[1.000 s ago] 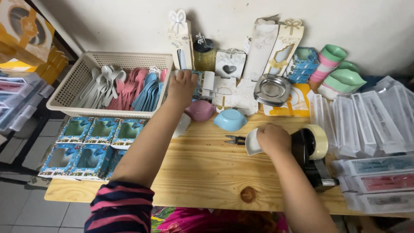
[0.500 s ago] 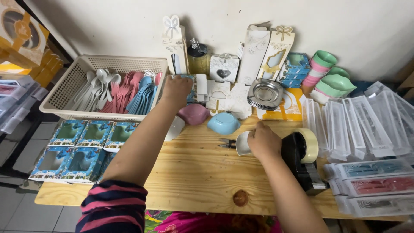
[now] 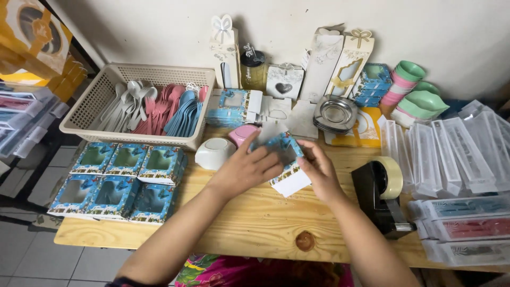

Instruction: Assembling pan handles by folding cardboard packaging and inserting blue plastic components into the designated slots.

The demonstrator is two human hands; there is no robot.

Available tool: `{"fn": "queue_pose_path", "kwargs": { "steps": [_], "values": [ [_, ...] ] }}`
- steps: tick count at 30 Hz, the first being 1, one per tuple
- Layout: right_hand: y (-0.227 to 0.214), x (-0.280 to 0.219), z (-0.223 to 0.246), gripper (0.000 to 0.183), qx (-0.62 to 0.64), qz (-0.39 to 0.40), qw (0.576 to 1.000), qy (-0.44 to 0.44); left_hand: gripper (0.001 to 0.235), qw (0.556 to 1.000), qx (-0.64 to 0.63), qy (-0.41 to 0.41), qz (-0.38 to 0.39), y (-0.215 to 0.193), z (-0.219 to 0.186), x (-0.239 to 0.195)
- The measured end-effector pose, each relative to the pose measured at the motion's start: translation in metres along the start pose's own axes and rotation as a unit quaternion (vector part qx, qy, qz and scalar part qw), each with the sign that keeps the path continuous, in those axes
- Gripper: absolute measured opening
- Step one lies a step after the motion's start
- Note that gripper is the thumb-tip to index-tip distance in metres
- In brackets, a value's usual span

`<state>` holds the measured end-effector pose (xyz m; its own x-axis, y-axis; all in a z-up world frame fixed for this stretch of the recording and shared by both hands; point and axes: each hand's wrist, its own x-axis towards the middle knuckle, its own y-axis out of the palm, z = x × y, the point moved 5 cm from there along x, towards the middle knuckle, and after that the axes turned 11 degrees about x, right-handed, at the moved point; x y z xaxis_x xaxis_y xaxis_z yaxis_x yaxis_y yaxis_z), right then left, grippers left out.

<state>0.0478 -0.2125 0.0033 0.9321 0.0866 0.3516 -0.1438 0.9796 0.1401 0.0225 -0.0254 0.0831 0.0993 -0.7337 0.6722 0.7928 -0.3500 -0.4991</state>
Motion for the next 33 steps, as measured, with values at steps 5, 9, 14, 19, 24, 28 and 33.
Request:
{"fn": "queue_pose_path", "kwargs": {
  "steps": [5,9,14,19,24,28,33],
  "values": [
    [0.012,-0.001,-0.007,0.043,0.052,-0.055,0.997,-0.001,0.011,0.995,0.002,-0.098,-0.026,0.002,0.013,-0.02],
    [0.001,-0.001,-0.003,0.037,0.041,-0.154,0.987,-0.038,0.05,0.833,-0.333,-0.442,0.001,0.017,0.025,-0.035],
    [0.022,-0.011,0.023,0.033,-0.011,-0.186,0.978,-0.093,0.07,0.504,-0.627,-0.583,-0.109,0.053,-0.016,-0.048],
    [0.044,-0.025,0.02,0.041,-0.114,-0.123,0.976,-0.141,0.072,0.436,-0.659,-0.607,-0.085,0.056,-0.02,-0.043],
    [0.059,-0.028,0.02,0.05,-0.207,-0.033,0.946,-0.245,0.077,0.459,-0.667,-0.579,-0.096,0.05,-0.019,-0.044],
    [0.056,-0.02,0.032,0.045,-0.181,-0.032,0.955,-0.235,0.068,0.478,-0.673,-0.558,-0.09,0.062,-0.02,-0.052],
    [0.026,-0.017,0.002,0.024,-0.029,-0.142,0.985,-0.089,0.057,0.513,-0.661,-0.547,-0.027,0.089,-0.029,-0.086]
  ]
}}
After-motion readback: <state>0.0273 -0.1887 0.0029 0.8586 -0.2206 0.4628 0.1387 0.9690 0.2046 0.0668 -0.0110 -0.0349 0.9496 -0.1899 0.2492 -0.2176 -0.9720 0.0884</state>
